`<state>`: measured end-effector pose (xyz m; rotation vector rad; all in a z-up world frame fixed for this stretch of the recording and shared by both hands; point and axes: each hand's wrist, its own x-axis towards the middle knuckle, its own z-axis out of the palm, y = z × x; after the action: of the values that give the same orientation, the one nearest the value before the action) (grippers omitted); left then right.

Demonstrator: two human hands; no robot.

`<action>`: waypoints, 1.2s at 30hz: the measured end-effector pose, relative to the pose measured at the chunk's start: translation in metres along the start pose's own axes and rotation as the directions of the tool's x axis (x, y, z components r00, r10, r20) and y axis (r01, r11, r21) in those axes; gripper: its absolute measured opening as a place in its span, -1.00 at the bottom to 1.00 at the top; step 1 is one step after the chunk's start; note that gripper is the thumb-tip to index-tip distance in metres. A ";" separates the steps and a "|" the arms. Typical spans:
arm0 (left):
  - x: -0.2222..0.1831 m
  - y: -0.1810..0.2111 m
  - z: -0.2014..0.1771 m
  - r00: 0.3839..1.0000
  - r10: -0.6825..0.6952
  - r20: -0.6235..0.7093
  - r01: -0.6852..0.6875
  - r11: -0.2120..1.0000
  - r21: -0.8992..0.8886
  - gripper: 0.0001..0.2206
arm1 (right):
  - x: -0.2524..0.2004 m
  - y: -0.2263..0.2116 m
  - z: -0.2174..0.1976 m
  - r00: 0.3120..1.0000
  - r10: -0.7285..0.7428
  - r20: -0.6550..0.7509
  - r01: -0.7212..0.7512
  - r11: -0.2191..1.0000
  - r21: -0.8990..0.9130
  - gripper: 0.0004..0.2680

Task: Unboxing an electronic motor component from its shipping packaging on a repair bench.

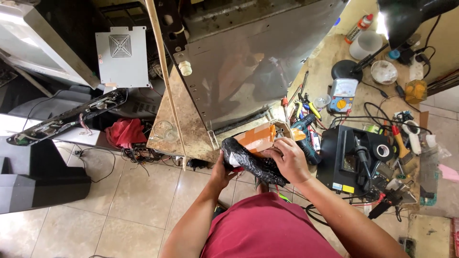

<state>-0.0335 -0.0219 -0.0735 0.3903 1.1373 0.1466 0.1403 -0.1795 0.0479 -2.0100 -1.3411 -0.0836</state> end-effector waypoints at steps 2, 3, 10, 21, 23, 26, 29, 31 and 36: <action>0.033 -0.009 -0.008 0.999 0.044 -0.012 -0.045 0.998 -0.032 -0.29 | 0.002 -0.001 -0.001 0.998 0.058 -0.005 -0.058 0.998 0.028 -0.77; 0.066 -0.017 -0.025 0.999 0.043 -0.007 -0.043 0.999 -0.031 -0.29 | 0.004 -0.001 -0.006 0.998 0.058 -0.007 -0.058 0.998 0.022 -0.77; 0.152 -0.037 -0.071 0.831 0.432 -0.351 -0.334 0.892 0.305 -0.58 | 0.003 0.016 -0.019 0.981 0.157 -0.114 -0.139 0.978 0.156 -0.85; 0.067 -0.049 -0.114 0.771 0.513 -0.377 -0.266 0.797 0.542 -0.45 | 0.031 0.009 -0.092 0.929 0.365 0.058 -0.362 0.868 0.339 -0.90; 0.057 -0.060 -0.128 0.769 0.505 -0.392 -0.241 0.797 0.553 -0.41 | 0.029 0.017 -0.077 0.886 0.450 0.113 -0.442 0.742 0.504 -0.90; 0.053 -0.071 -0.141 0.763 0.524 -0.378 -0.240 0.773 0.587 -0.55 | 0.023 0.043 -0.048 0.845 0.517 0.134 -0.484 0.636 0.601 -0.93; 0.050 -0.074 -0.174 0.728 0.525 -0.440 -0.177 0.764 0.620 -0.48 | 0.020 0.058 -0.032 0.818 0.556 0.145 -0.503 0.572 0.647 -0.94; 0.033 -0.073 -0.197 0.705 0.478 -0.523 -0.103 0.800 0.592 -0.46 | 0.029 0.053 -0.044 0.823 0.553 0.131 -0.498 0.589 0.637 -0.93; 0.018 -0.072 -0.256 0.684 0.421 -0.596 0.004 0.815 0.580 -0.40 | 0.016 0.090 -0.040 0.828 0.547 0.123 -0.505 0.633 0.587 -0.93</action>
<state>-0.2634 -0.0243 -0.2081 1.0557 1.9136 0.1927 0.2345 -0.2092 0.0379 -1.7239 -0.5591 0.4910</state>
